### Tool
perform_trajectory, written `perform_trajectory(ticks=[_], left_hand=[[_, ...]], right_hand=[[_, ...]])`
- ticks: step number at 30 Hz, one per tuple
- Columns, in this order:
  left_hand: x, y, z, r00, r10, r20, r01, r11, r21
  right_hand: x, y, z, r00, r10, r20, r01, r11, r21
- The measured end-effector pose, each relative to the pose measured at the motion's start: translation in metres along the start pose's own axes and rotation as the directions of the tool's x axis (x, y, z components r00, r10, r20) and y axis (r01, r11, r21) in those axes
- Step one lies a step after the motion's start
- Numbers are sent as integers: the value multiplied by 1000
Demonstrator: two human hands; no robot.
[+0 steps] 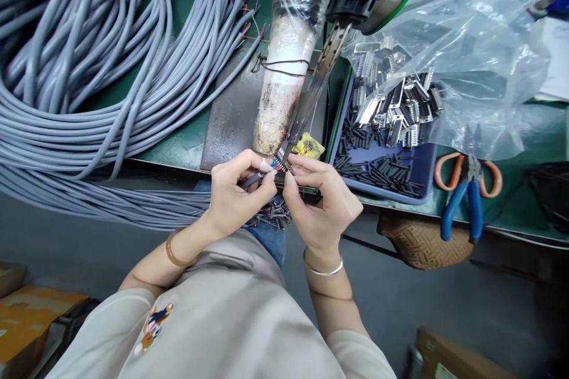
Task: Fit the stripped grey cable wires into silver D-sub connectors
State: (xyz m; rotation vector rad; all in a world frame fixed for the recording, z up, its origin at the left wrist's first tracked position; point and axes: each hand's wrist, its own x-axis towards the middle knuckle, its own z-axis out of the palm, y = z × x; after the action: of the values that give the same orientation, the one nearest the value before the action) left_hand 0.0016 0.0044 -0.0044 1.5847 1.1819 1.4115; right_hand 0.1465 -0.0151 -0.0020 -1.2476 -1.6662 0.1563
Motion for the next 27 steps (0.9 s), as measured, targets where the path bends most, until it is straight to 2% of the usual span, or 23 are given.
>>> perform_trajectory(ticks=[3,7,10,12,14,17,19,21,23,24,25,27], left_hand=[[-2,1,-1,996,-90,25,91,996,-23],[-5,4,-3,988,-132,84,137,988,-65],[-8,7,-7,976,-146,161,160,984,-78],[-12,8,-10,967,-142,212,163,983,-85],[-16,9,-12,960,-129,248,163,979,-120],[-20,7,-18,949,-136,286,206,951,-232],[-19,5,-24,910,-180,372,299,909,-291],[-17,2,-30,823,-231,518,426,855,-295],[-15,1,-37,746,-243,620,489,832,-262],[-15,1,-39,742,-225,632,467,850,-245],[-15,1,-40,767,-189,613,401,887,-227],[-18,3,-40,855,-45,517,151,975,-164]], right_hand=[[-4,2,-1,1000,3,19,-3,1000,-13],[-7,2,-9,998,68,18,-68,998,14],[-6,-4,-18,972,191,136,-193,981,0],[-6,-8,-25,949,232,212,-227,973,-46],[-8,-11,-29,950,222,219,-210,975,-77],[-16,-10,-32,977,152,148,-146,988,-51],[-21,-8,-31,993,88,80,-89,996,6],[-25,-6,-29,998,61,12,-61,997,52],[-26,-6,-28,992,129,5,-129,989,70],[-25,-6,-27,981,191,46,-194,978,77],[-24,-7,-27,962,251,103,-260,962,84],[-22,-8,-26,922,334,197,-355,931,85]])
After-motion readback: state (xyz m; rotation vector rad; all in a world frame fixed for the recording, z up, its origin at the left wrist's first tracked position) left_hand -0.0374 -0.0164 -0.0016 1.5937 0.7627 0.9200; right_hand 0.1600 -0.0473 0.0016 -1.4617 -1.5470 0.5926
